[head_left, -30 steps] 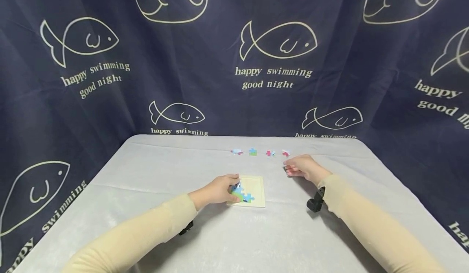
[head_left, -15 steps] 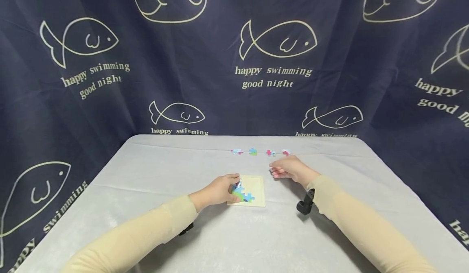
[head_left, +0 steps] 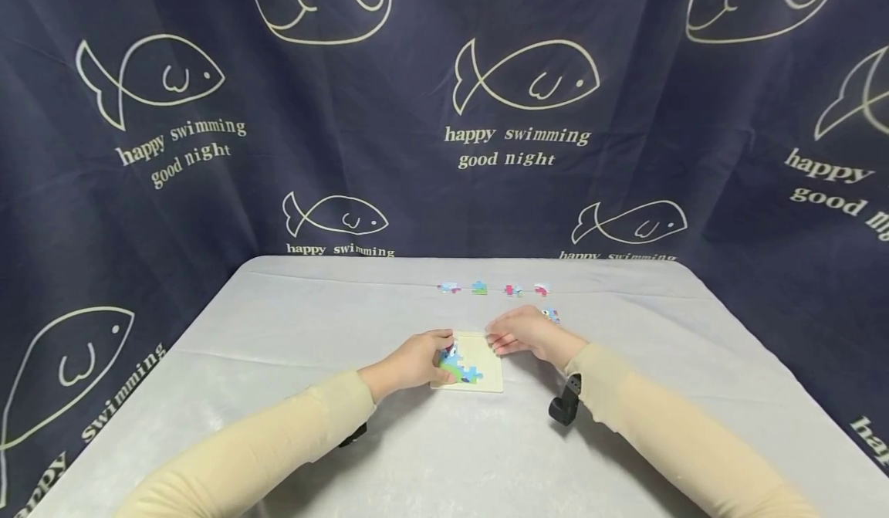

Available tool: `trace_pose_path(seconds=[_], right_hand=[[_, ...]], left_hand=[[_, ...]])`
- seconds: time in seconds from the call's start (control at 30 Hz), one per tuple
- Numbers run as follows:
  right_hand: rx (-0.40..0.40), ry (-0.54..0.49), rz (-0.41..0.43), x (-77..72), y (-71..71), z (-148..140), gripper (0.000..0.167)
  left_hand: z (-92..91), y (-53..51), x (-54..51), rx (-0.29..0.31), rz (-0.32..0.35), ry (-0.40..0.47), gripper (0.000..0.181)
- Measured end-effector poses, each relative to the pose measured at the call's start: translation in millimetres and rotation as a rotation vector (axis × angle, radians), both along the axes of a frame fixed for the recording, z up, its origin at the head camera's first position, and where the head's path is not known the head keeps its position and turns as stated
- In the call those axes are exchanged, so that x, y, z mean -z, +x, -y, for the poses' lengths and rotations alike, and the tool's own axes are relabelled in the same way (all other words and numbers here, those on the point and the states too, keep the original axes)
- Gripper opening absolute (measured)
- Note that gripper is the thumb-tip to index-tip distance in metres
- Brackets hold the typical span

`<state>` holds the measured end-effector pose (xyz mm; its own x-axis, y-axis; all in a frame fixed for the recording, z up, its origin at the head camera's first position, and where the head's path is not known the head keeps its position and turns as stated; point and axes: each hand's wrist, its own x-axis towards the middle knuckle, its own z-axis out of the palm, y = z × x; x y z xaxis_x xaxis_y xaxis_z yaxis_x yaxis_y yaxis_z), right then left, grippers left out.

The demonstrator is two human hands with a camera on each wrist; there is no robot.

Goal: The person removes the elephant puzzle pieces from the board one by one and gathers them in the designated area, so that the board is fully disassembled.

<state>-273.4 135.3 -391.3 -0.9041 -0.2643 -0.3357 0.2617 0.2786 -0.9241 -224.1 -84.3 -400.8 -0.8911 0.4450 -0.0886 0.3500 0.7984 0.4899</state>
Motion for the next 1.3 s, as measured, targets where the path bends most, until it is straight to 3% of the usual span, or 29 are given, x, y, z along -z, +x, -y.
trace_pose_path(seconds=[0.53,0.9,1.3], right_hand=[[-0.165,0.021,-0.009,-3.4,12.9,12,0.031],[-0.194,0.029,0.035,-1.5,17.1,15,0.026],[-0.241,0.088,-0.002,-0.1,19.7,16,0.023]], left_hand=[[-1.1,-1.1,-0.5,0.010,-0.006,0.000,0.072],[-2.9,0.8,-0.6,0.005,0.002,0.024,0.070],[-4.0,0.4,-2.3,0.002,0.009,0.010,0.069]])
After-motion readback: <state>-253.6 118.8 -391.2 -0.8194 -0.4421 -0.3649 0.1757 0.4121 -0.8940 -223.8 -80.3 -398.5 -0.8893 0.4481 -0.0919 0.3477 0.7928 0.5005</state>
